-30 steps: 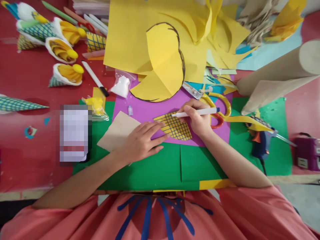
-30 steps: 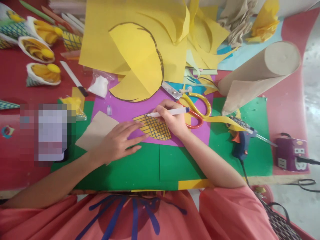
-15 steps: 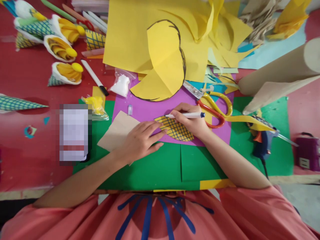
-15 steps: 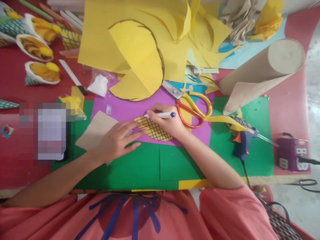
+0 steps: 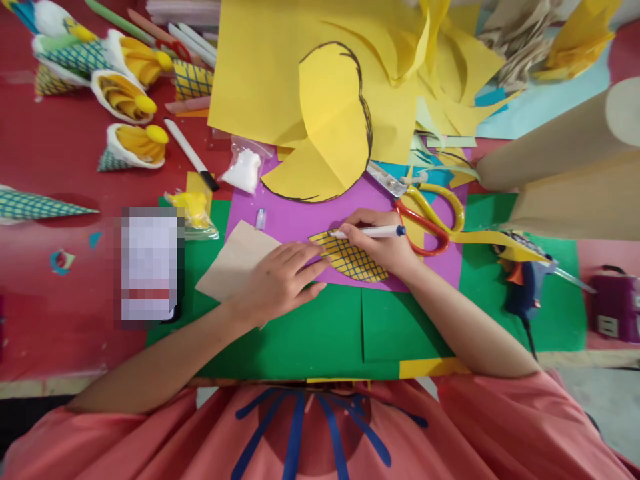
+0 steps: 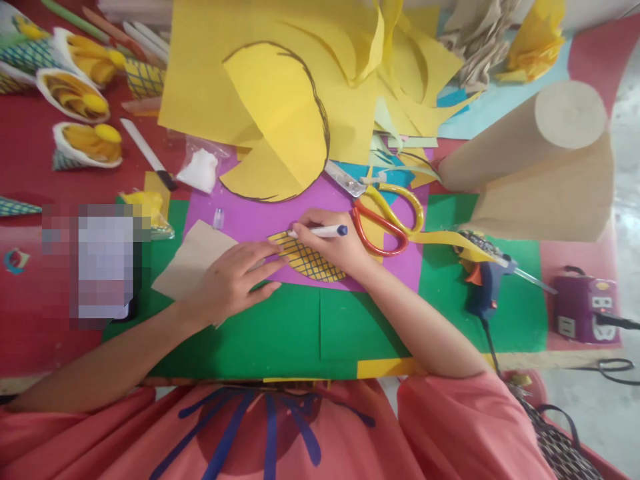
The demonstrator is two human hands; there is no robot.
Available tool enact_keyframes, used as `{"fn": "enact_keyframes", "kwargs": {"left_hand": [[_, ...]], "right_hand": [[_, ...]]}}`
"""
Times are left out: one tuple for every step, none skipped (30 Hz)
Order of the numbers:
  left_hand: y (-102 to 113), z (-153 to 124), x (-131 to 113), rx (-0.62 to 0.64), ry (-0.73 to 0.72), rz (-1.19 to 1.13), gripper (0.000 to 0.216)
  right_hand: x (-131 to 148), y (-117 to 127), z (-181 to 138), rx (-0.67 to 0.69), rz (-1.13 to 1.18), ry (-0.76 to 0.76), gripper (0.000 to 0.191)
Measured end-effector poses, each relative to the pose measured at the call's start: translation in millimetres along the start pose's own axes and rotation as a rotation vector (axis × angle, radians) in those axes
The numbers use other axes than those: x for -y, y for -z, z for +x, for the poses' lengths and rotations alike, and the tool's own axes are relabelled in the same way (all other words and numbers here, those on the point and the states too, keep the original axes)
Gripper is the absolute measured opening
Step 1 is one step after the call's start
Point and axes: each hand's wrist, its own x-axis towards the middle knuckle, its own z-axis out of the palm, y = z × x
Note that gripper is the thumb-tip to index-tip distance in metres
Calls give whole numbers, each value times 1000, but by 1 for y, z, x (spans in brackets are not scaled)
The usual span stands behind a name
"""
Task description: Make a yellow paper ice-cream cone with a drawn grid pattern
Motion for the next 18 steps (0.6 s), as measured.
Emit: {"fn": "enact_keyframes", "kwargs": {"left_hand": [[0,0,0,1,3,-1,29],[0,0,0,2,5,-3,29],[0,0,0,1,5,-7,29],[0,0,0,-1,5,-11,29],[0,0,0,-4,5,-13,30],[0,0,0,-7,2,-14,30],[0,0,0,-10,0,-13,30],[-1,0,0,-11,-3,-9,30],[-1,0,0,-14,-8,-3,29],[-1,0,0,-16,-14,6,29],[-1,0,0,-18,-20,14,29],[-1,0,0,-21,-24,22,29],[-1,0,0,-20,-25,27,29],[0,0,0,-16,-23,28,28],[0,0,0,-11,-19,28,28],[0,0,0,-3,-16,27,28],[0,0,1,2,-15,29,29],[1,0,1,4,-14,36,29]], "right_hand": [[0,0,0,9,10,-10,21],[0,1,0,15,20,-17,21],[0,1,0,18,29,-21,22],[0,1,0,18,35,-20,22],[0,1,1,14,37,-14,21],[0,1,1,11,35,-8,21],[0,0,1,7,31,-2,21],[0,0,1,4,26,4,21],[0,0,0,1,20,8,21],[0,0,0,-2,13,9,21],[0,0,0,0,7,7,21],[0,0,0,9,2,1,22],[-1,0,0,23,0,-9,22],[-1,1,-1,38,4,-19,22],[-1,2,-1,47,15,-28,23],[-1,3,-2,40,36,-33,23],[0,3,-3,16,64,-34,24],[0,4,-4,-22,95,-31,25]]}}
